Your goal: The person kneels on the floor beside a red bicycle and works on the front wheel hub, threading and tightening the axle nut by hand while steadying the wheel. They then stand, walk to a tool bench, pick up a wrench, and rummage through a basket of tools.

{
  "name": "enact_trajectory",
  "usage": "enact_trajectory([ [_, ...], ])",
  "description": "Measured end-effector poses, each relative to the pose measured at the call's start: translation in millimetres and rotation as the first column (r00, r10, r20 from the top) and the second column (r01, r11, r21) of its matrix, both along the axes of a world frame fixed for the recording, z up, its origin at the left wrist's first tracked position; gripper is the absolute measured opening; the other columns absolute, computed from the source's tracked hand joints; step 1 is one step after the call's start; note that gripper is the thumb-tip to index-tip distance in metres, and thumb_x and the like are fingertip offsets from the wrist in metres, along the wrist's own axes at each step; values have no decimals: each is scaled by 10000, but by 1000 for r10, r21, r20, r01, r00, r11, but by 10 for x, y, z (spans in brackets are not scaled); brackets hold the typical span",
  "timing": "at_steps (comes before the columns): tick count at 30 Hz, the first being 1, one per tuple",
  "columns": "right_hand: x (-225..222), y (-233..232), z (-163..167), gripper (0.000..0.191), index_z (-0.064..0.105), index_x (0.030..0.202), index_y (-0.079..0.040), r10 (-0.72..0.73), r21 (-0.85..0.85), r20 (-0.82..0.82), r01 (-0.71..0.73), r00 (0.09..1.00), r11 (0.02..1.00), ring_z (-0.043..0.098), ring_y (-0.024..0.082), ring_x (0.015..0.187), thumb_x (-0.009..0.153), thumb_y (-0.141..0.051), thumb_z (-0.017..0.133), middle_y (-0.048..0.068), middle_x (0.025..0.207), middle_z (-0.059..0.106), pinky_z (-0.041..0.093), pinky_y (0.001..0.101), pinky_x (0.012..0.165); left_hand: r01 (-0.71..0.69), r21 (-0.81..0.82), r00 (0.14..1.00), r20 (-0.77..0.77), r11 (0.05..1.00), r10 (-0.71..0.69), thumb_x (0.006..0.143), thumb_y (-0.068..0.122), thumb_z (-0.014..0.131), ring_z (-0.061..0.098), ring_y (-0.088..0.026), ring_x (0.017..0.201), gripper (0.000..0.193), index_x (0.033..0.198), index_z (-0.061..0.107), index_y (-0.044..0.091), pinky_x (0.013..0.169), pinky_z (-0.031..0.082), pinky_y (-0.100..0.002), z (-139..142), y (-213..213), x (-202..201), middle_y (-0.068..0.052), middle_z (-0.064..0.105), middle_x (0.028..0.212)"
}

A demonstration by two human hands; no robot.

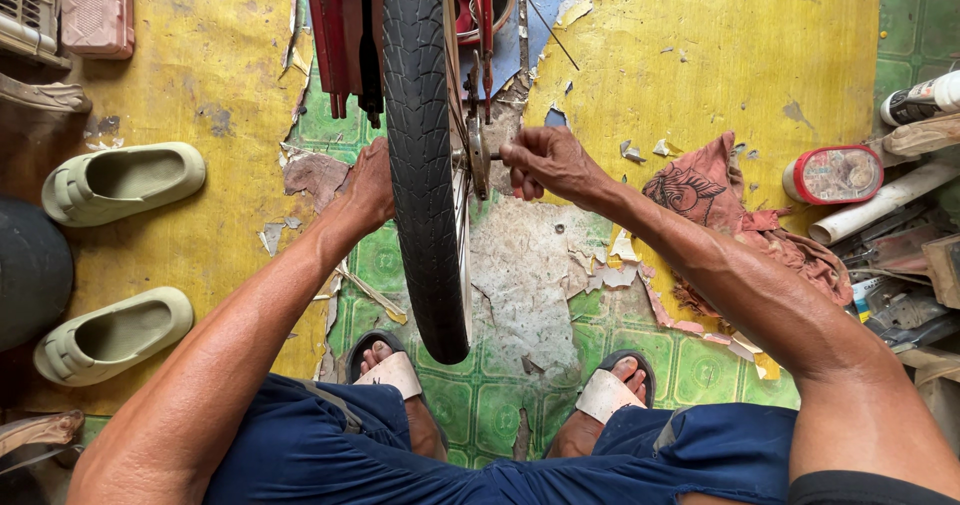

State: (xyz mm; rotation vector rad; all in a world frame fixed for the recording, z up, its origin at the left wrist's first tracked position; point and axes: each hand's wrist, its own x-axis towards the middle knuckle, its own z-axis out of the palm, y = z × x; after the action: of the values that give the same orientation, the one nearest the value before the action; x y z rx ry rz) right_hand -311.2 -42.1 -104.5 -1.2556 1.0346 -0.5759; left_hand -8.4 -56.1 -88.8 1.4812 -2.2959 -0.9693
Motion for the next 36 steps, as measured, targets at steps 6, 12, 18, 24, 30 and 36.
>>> enact_trajectory([
  [6, 30, 30, 22, 422, 632, 918, -24, -48, 3, -61, 48, 997, 999, 659, 96, 516, 1068, -403, 520, 52, 705, 694, 521, 249, 440, 53, -139, 998, -9, 989, -54, 873, 168, 687, 562, -479, 724, 211, 885, 629, -35, 648, 466, -539, -63, 6, 11, -272, 626, 822],
  [12, 46, 26, 75, 401, 641, 953, -2, -11, -68, -64, 7, 998, 998, 630, 108, 522, 1039, -389, 584, 84, 708, 701, 496, 262, 433, -2, -4, 1000, 2, 1000, 2, 890, 174, 655, 589, -450, 680, 219, 866, 608, -38, 648, 474, -531, -39, 15, 7, -255, 628, 788],
  [18, 74, 39, 86, 383, 622, 915, -38, -71, 34, -65, 74, 995, 997, 642, 93, 498, 1062, -378, 521, 45, 695, 685, 506, 249, 425, 13, -62, 1000, 13, 998, -13, 882, 157, 665, 575, -465, 686, 209, 853, 613, -43, 652, 473, -531, -52, 1, -6, -258, 635, 786],
  [24, 20, 15, 66, 404, 620, 949, -4, -9, -66, -38, 6, 999, 998, 609, 92, 537, 1029, -401, 625, 60, 712, 668, 483, 251, 446, 21, -63, 1000, -5, 998, -21, 883, 172, 664, 592, -465, 694, 214, 860, 621, -36, 658, 478, -529, -64, -5, 13, -263, 639, 793],
  [30, 67, 30, 20, 427, 599, 884, -41, -64, 98, -35, 67, 997, 993, 603, 91, 478, 1071, -417, 525, 55, 656, 671, 460, 248, 404, 37, -87, 999, 8, 996, -36, 876, 190, 681, 610, -486, 742, 223, 870, 637, -29, 668, 482, -531, -29, -3, -3, -270, 650, 822],
  [36, 35, 7, 11, 417, 632, 956, -15, -10, -38, -12, 9, 1000, 999, 614, 107, 519, 1048, -419, 588, 77, 718, 687, 485, 258, 429, 6, -49, 1000, -13, 999, -7, 867, 197, 677, 620, -491, 757, 234, 887, 636, -32, 673, 493, -523, -24, 7, 21, -276, 654, 838],
])
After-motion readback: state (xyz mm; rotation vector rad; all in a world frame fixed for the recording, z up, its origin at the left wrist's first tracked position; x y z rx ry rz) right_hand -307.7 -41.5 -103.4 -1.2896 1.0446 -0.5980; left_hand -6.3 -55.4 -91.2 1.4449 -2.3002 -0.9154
